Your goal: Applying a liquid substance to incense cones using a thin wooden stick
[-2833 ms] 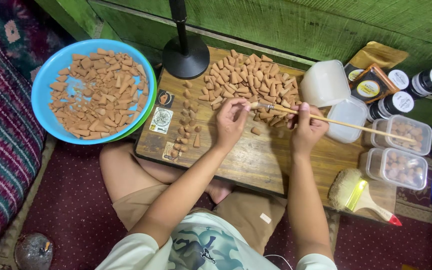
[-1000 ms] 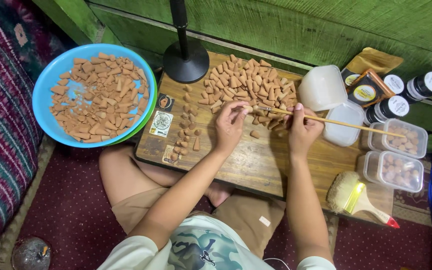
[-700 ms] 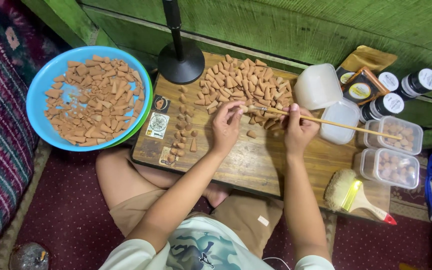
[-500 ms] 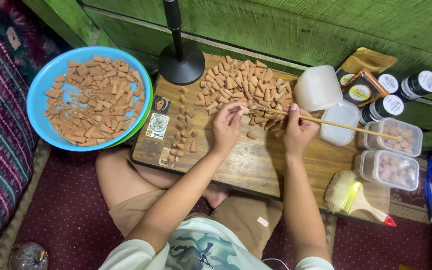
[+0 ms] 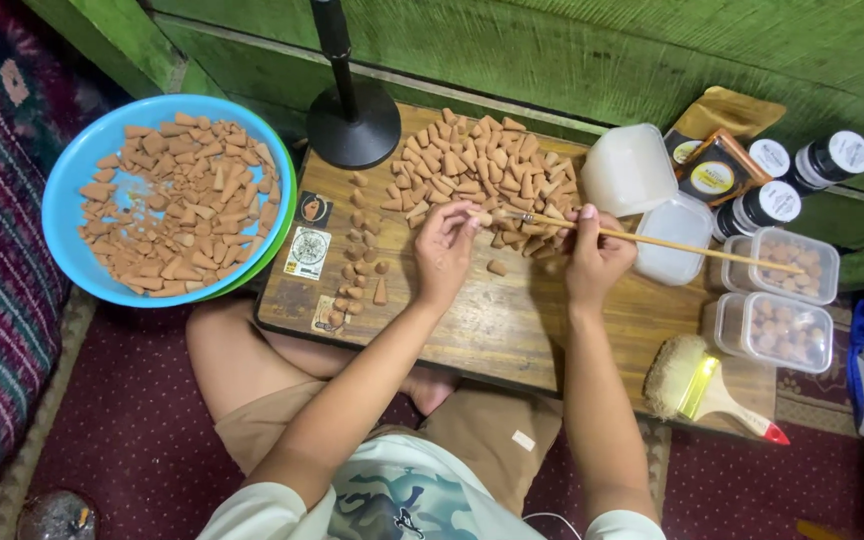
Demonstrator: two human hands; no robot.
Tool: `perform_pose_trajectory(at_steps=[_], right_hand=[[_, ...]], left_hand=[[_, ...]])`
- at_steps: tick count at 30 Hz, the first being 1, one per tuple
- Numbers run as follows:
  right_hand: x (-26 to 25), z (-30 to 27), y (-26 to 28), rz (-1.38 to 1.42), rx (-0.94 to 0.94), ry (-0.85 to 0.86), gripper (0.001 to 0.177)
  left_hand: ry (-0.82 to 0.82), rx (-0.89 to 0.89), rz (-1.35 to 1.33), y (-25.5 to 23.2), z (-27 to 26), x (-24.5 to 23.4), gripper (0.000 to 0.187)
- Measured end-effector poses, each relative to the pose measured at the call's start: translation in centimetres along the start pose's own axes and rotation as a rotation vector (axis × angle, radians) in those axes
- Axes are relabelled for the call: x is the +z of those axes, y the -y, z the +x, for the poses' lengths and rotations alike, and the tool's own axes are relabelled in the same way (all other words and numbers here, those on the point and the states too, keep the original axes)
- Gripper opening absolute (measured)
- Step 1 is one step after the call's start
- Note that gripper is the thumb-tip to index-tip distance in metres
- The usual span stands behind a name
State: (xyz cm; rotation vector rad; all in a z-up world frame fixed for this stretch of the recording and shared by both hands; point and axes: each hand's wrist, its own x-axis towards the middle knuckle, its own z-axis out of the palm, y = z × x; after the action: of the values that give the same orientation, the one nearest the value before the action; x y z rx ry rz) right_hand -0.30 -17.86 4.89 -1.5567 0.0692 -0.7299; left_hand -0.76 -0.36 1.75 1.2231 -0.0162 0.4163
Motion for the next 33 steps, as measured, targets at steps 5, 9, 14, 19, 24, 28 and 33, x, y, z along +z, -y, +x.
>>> perform_pose_trajectory(at_steps=[5, 9, 14, 19, 24, 28, 33], right_hand=[[0.2, 0.1, 0.6, 0.049, 0.057, 0.025, 0.028], [-0.3, 0.2, -1.0, 0.15, 0.11, 0.008, 0.029], [-0.3, 0.4, -1.5, 0.149, 0.15, -0.018, 0.031], [0.2, 0.2, -1.1, 0.152, 0.141, 0.014, 0.029], [1.2, -0.4, 0.7, 0.118, 0.134, 0.058, 0.028], [0.7, -0.8, -0.6, 0.053, 0.026, 0.028, 0.027], [0.4, -0.7, -1.0, 0.08, 0.034, 0.044, 0.029]], left_hand=[[-0.012, 0.019, 0.024, -0.5, 0.1, 0.0, 0.015], [-0.016, 0.027, 0.03, -0.8, 0.2, 0.0, 0.012], [-0.047, 0.037, 0.057, -1.0, 0.3, 0.0, 0.011], [-0.072, 0.055, 0.134, -0.9, 0.2, 0.2, 0.011], [-0.045, 0.11, 0.199, 1.3, -0.1, -0.3, 0.014], [-0.043, 0.081, 0.165, 0.0, -0.2, 0.0, 0.014], [-0.045, 0.094, 0.171, -0.1, -0.2, -0.2, 0.018]])
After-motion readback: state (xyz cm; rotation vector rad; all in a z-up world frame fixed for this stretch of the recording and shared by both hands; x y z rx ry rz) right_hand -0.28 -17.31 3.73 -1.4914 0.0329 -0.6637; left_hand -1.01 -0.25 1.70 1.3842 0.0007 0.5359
